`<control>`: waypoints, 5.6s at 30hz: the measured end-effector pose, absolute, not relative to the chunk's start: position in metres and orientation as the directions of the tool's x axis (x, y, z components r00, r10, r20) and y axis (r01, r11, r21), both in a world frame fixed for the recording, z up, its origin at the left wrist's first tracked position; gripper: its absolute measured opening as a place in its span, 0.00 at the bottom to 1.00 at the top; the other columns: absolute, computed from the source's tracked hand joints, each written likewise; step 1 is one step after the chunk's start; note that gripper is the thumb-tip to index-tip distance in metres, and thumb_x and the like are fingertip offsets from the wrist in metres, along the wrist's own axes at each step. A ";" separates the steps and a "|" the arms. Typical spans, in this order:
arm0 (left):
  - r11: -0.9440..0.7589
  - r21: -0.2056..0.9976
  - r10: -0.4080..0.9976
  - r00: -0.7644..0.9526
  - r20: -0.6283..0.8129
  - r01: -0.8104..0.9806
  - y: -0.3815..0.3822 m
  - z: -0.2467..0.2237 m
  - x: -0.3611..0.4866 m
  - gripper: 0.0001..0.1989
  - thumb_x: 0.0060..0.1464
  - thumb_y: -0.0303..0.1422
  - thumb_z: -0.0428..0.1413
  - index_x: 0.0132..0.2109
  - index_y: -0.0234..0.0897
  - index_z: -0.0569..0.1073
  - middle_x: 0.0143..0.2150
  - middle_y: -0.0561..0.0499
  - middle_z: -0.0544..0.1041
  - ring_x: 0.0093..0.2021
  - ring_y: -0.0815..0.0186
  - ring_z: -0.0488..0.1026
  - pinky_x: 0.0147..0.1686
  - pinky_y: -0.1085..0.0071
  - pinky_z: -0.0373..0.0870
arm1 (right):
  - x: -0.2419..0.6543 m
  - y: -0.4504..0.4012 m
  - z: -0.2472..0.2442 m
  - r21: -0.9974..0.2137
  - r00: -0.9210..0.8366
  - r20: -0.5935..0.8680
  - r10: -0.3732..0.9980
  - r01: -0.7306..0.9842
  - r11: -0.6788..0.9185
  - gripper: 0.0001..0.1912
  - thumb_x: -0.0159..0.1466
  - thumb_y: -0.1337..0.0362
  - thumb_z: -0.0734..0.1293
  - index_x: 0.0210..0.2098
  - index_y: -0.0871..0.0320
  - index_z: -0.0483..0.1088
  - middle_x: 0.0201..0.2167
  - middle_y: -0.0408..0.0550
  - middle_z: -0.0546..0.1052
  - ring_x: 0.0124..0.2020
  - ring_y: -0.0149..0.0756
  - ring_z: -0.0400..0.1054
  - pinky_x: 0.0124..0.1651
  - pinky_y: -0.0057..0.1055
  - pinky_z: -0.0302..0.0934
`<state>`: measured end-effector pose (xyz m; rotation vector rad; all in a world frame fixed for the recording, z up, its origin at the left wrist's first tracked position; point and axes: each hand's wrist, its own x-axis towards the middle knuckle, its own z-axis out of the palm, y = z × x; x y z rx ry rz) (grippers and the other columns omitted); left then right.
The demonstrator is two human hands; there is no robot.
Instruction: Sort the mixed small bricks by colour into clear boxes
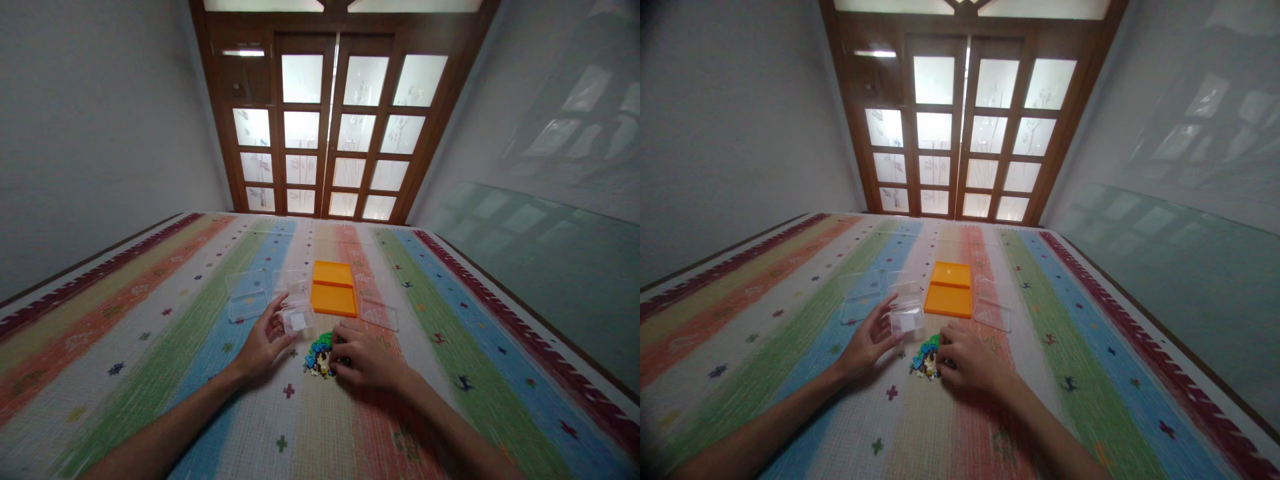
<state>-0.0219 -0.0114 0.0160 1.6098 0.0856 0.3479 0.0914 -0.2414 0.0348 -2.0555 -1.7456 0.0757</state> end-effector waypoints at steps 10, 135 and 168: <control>-0.115 0.980 0.259 0.947 0.189 -0.164 -0.011 0.018 -0.019 0.40 0.54 0.36 0.63 0.69 0.42 0.56 0.54 0.45 0.74 0.48 0.63 0.75 0.56 0.58 0.71 | 0.086 -0.240 0.035 -0.476 0.246 0.208 0.947 0.871 -0.122 0.11 0.65 0.70 0.67 0.44 0.54 0.79 0.38 0.48 0.71 0.41 0.36 0.66 0.44 0.31 0.60; -0.108 0.977 0.274 0.940 0.205 -0.181 -0.023 0.027 -0.027 0.36 0.55 0.36 0.62 0.67 0.41 0.58 0.59 0.41 0.68 0.50 0.61 0.74 0.51 0.62 0.71 | 0.069 -0.242 0.038 -0.439 0.267 0.181 0.947 0.883 -0.165 0.08 0.67 0.72 0.62 0.37 0.59 0.73 0.38 0.49 0.71 0.39 0.35 0.65 0.43 0.31 0.60; -0.124 0.979 0.280 0.941 0.188 -0.159 -0.024 0.029 -0.028 0.36 0.55 0.36 0.62 0.67 0.42 0.58 0.58 0.42 0.69 0.50 0.60 0.74 0.53 0.59 0.70 | 0.079 -0.258 0.051 -0.513 0.272 0.064 0.960 0.834 -0.202 0.04 0.66 0.64 0.69 0.40 0.58 0.71 0.42 0.49 0.72 0.42 0.37 0.67 0.44 0.33 0.62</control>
